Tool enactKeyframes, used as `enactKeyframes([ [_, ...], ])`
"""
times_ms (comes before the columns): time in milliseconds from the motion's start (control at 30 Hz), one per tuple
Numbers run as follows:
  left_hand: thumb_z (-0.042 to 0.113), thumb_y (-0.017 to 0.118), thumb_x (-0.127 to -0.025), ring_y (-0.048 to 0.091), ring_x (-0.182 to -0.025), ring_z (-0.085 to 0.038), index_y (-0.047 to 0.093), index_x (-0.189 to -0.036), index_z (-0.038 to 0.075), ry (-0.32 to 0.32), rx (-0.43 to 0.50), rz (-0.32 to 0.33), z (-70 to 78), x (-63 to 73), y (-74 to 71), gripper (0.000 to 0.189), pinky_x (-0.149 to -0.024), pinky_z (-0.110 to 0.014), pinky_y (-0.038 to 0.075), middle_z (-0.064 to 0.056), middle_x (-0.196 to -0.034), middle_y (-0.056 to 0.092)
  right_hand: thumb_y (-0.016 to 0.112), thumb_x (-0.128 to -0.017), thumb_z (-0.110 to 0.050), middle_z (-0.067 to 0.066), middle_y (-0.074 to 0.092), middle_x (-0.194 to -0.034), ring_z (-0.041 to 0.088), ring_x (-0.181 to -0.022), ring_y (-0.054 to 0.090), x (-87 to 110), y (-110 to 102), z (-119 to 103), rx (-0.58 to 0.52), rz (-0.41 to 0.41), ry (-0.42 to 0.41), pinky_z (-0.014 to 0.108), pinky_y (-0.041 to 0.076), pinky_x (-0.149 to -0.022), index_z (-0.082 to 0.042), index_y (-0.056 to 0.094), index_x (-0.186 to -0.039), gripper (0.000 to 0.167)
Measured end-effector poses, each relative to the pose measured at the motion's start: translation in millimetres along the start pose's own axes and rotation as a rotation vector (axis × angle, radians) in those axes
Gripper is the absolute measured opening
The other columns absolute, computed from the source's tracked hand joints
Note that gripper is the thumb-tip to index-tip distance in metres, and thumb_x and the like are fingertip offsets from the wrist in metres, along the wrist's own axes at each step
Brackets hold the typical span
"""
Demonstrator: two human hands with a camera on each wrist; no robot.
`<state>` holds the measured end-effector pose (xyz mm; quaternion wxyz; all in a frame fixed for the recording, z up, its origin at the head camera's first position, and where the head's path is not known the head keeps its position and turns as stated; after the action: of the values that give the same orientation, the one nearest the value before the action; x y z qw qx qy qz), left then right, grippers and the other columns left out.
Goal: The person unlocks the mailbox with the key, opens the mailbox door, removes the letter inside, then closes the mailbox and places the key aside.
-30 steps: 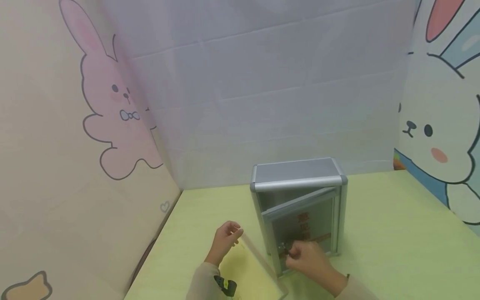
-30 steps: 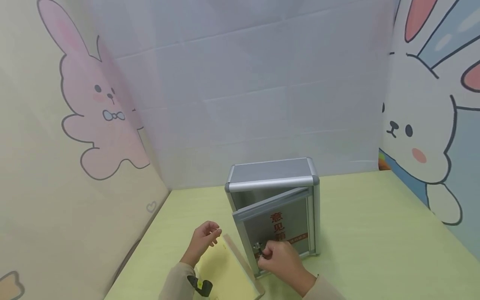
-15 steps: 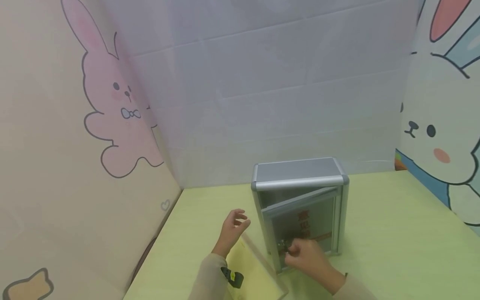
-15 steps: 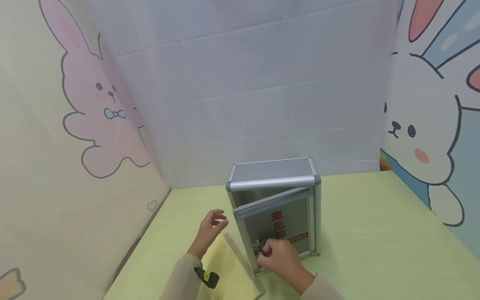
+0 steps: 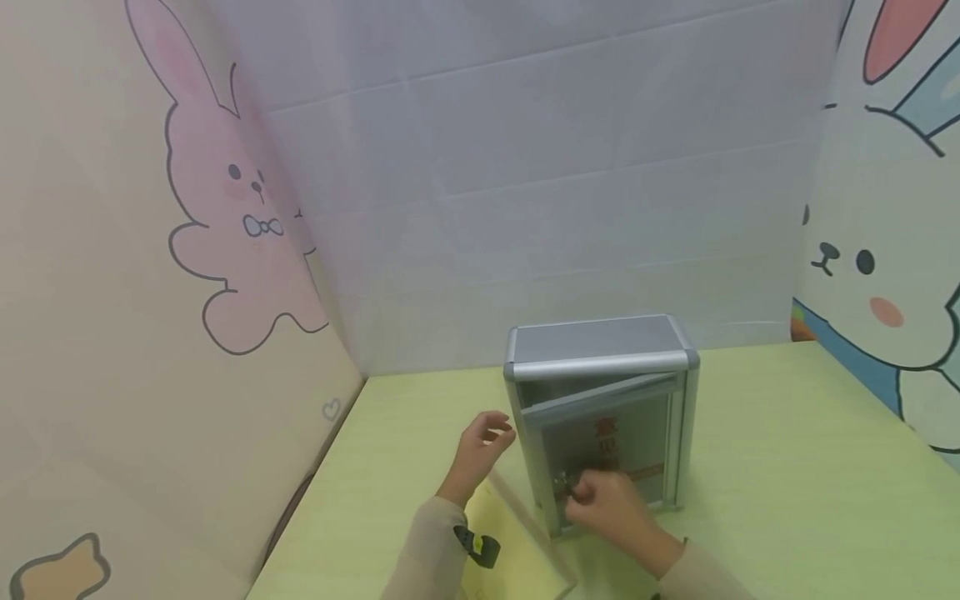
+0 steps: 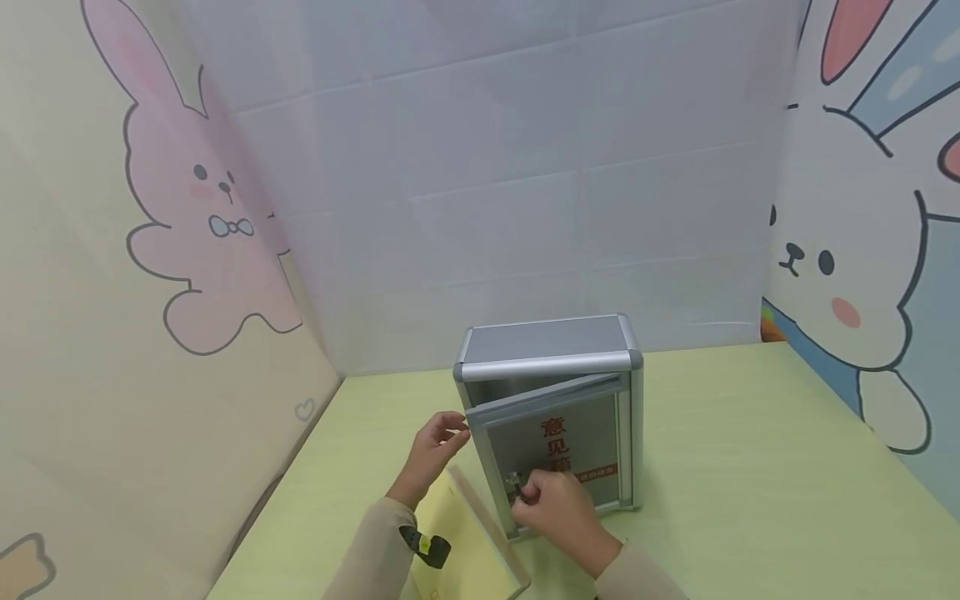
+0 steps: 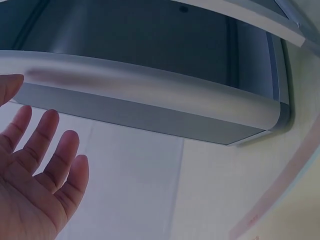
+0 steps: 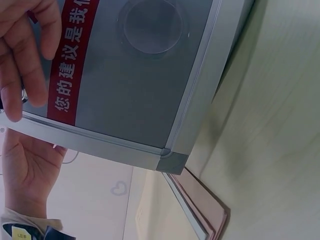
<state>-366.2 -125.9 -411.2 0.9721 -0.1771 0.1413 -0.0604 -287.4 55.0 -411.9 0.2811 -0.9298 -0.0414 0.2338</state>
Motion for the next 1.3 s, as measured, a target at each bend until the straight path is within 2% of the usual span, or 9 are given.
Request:
enactKeyframes([
  [100, 0.003, 0.059, -0.091, 0.055, -0.087, -0.021, 0.052, -0.114, -0.01, 0.009, 0.007, 0.004, 19.8, 4.8, 0.0, 0.027, -0.071, -0.032, 0.047, -0.023, -0.104, 0.062, 0.066, -0.068, -0.009, -0.009, 0.051, -0.056, -0.004, -0.047, 0.029, -1.9, 0.1, -1.1, -0.012, 0.003, -0.001, 0.02, 0.036, -0.044, -0.012, 0.05, -0.06, 0.018],
  [200, 0.002, 0.059, -0.091, 0.056, -0.086, -0.021, 0.051, -0.114, -0.01, 0.007, 0.023, 0.009, 23.6, 5.3, 0.9, 0.027, -0.071, -0.033, 0.047, -0.024, -0.103, 0.062, 0.066, -0.068, -0.009, -0.01, 0.049, -0.055, -0.005, -0.047, 0.029, -3.6, 0.1, -2.5, -0.004, 0.027, -0.023, 0.02, 0.036, -0.044, -0.012, 0.052, -0.06, 0.017],
  [333, 0.006, 0.06, -0.092, 0.055, -0.085, -0.016, 0.056, -0.11, -0.006, 0.02, 0.03, 0.009, 7.1, -0.8, 4.3, 0.022, -0.073, -0.031, 0.047, -0.02, -0.104, 0.062, 0.068, -0.066, -0.008, -0.006, 0.056, -0.056, -0.004, -0.048, 0.033, -5.5, 0.2, -3.2, 0.019, 0.066, -0.028, 0.019, 0.039, -0.045, -0.011, 0.055, -0.06, 0.014],
  [600, 0.002, 0.059, -0.092, 0.054, -0.082, -0.013, 0.059, -0.098, -0.007, 0.052, 0.013, 0.006, 11.6, 0.3, 5.9, 0.011, -0.074, -0.029, 0.046, -0.021, -0.098, 0.062, 0.067, -0.066, -0.005, -0.005, 0.055, -0.055, 0.001, -0.046, 0.039, -12.5, 5.0, 0.5, 0.011, 0.058, 0.068, 0.02, 0.04, -0.044, -0.009, 0.057, -0.061, 0.012],
  [767, -0.003, 0.056, -0.091, 0.054, -0.082, -0.017, 0.057, -0.095, -0.011, 0.067, -0.001, -0.003, 34.6, 7.9, 4.5, 0.008, -0.075, -0.029, 0.046, -0.025, -0.097, 0.061, 0.067, -0.066, -0.005, -0.006, 0.054, -0.054, 0.002, -0.046, 0.038, -16.3, 6.4, 0.9, -0.012, 0.064, 0.093, 0.021, 0.039, -0.044, -0.008, 0.057, -0.061, 0.011],
  [900, 0.0, 0.055, -0.093, 0.052, -0.083, -0.015, 0.057, -0.096, -0.01, 0.046, -0.006, -0.014, 48.6, 13.5, 2.8, 0.011, -0.076, -0.03, 0.045, -0.025, -0.1, 0.06, 0.067, -0.066, -0.004, -0.006, 0.053, -0.055, 0.004, -0.047, 0.04, -21.3, 10.1, 4.8, -0.021, 0.061, 0.124, 0.021, 0.039, -0.045, -0.008, 0.058, -0.062, 0.01],
  [1000, 0.002, 0.056, -0.093, 0.052, -0.084, -0.014, 0.055, -0.097, -0.009, 0.049, 0.003, -0.022, 45.7, 10.8, 4.7, 0.011, -0.076, -0.031, 0.046, -0.023, -0.1, 0.06, 0.067, -0.067, -0.003, -0.005, 0.053, -0.056, 0.006, -0.048, 0.042, -25.8, 12.7, 8.8, -0.031, 0.06, 0.157, 0.022, 0.04, -0.045, -0.007, 0.059, -0.063, 0.01],
  [1200, 0.004, 0.062, -0.09, 0.053, -0.081, -0.012, 0.053, -0.098, -0.004, 0.061, 0.023, -0.007, 15.8, -2.8, 12.8, 0.014, -0.07, -0.028, 0.048, -0.017, -0.096, 0.06, 0.067, -0.067, -0.003, -0.002, 0.056, -0.058, 0.009, -0.051, 0.045, -29.9, 12.4, 10.4, 0.0, 0.062, 0.191, 0.023, 0.043, -0.048, -0.005, 0.06, -0.065, 0.008],
  [1300, 0.006, 0.063, -0.09, 0.053, -0.08, -0.011, 0.052, -0.098, -0.002, 0.069, 0.015, 0.008, 9.6, -2.9, 15.0, 0.016, -0.07, -0.027, 0.047, -0.015, -0.095, 0.06, 0.067, -0.067, -0.004, -0.001, 0.057, -0.058, 0.009, -0.051, 0.046, -29.5, 12.3, 10.2, 0.015, 0.057, 0.2, 0.024, 0.044, -0.049, -0.004, 0.06, -0.065, 0.007],
])
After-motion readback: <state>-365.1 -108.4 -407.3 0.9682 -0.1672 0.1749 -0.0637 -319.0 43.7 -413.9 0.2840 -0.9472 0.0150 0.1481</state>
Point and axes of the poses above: each hand's wrist, its own x-axis away from the middle knuckle, its own y-axis out of the palm, z = x × y, the point moved 8 cm from there along -x, towards the middle knuckle
